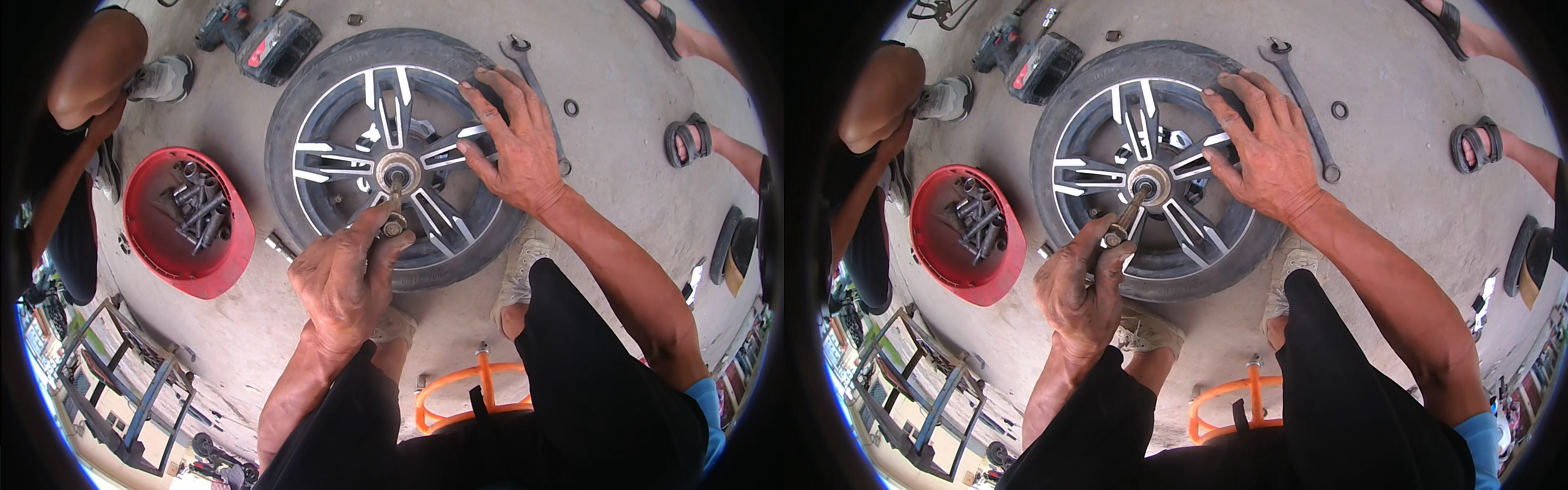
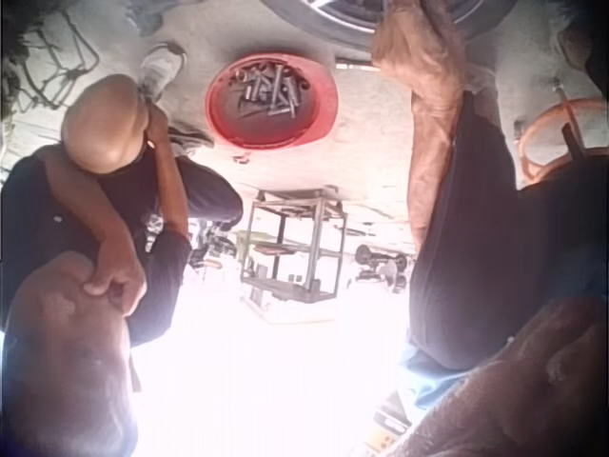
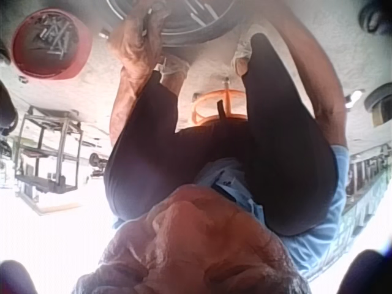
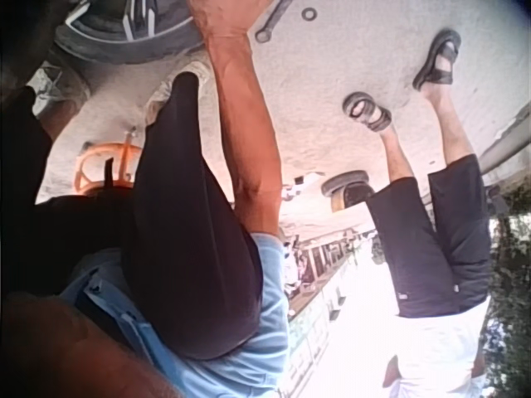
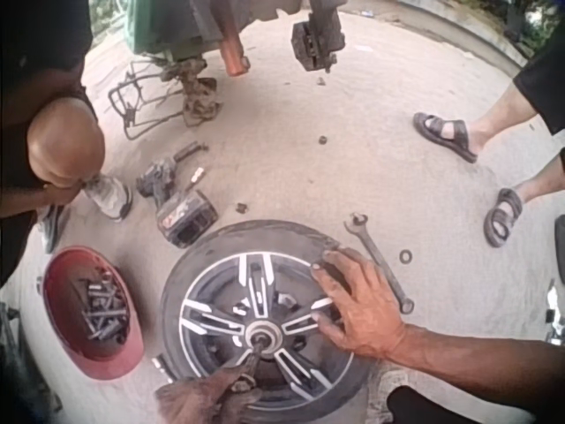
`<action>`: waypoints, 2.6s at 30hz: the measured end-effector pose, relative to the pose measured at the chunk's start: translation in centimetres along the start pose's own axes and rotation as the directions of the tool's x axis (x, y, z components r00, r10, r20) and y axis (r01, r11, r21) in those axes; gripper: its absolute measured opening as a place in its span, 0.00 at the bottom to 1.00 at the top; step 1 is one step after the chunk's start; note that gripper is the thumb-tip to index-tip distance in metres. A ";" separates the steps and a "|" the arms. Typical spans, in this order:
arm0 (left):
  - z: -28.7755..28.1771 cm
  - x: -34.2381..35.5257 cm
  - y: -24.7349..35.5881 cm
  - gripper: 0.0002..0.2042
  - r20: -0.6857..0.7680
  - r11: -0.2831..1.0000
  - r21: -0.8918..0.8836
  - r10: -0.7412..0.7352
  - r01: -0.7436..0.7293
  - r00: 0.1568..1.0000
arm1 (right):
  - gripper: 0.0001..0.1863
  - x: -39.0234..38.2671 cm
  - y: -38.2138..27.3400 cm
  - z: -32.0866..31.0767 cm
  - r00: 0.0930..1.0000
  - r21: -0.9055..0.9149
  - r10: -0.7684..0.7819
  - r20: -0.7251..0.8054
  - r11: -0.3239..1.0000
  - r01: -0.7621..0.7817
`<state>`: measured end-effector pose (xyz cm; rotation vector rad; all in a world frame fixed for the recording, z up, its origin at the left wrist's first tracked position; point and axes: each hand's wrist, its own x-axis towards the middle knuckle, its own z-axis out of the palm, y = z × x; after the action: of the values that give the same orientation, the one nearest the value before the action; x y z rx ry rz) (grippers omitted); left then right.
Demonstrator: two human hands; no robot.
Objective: The person works on a wheel assembly, using a metal shaft and their hands to align and insert components into the hub.
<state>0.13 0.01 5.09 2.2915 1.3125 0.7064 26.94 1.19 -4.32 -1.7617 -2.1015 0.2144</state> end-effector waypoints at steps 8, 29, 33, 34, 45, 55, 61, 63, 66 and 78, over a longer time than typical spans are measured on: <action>-0.3 -0.3 -0.5 0.21 -0.019 0.999 0.002 -0.035 0.035 0.999 | 0.39 0.0 0.0 0.0 1.000 0.000 -0.002 -0.006 1.000 0.002; 0.0 -0.1 -0.4 0.20 -0.037 1.000 0.001 0.004 -0.004 0.999 | 0.39 -0.1 0.1 0.1 1.000 -0.009 -0.003 -0.010 1.000 0.003; 0.1 0.0 -0.1 0.20 -0.020 1.000 -0.004 0.007 -0.007 1.000 | 0.39 -0.2 0.1 0.0 1.000 -0.021 -0.001 -0.003 1.000 0.001; 0.1 0.0 -0.2 0.20 -0.020 1.000 -0.005 0.007 -0.008 1.000 | 0.39 -0.2 0.1 0.0 1.000 -0.018 -0.001 -0.006 1.000 0.001; 0.8 0.0 -0.9 0.21 -0.022 0.999 -0.014 -0.030 0.030 0.999 | 0.39 -0.1 0.1 0.0 1.000 -0.008 -0.003 -0.022 1.000 0.003; 0.8 0.2 -1.0 0.20 -0.036 1.000 0.016 -0.001 0.002 0.999 | 0.38 0.0 0.2 -0.1 0.999 0.002 -0.011 -0.030 1.000 0.011; 0.8 0.0 -0.6 0.20 -0.018 0.999 0.033 -0.041 0.042 0.999 | 0.38 -0.1 0.0 0.0 0.999 0.007 -0.009 -0.035 1.000 0.009; 0.9 0.0 -0.6 0.20 -0.048 0.999 0.014 -0.037 0.038 0.998 | 0.38 0.0 0.1 -0.1 0.999 0.004 -0.010 -0.038 1.000 0.010; 0.8 0.1 -0.8 0.20 -0.037 1.000 0.009 -0.025 0.025 0.999 | 0.38 -0.1 0.1 -0.1 1.000 0.005 -0.011 -0.029 1.000 0.012; -0.5 0.9 0.1 0.20 -0.025 0.998 0.040 0.043 -0.042 0.999 | 0.39 -0.2 0.1 0.1 1.000 0.001 -0.002 -0.019 1.000 0.002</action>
<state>0.31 0.85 5.72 2.3551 1.3043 0.7324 27.03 1.05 -4.46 -1.7542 -2.0893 0.1975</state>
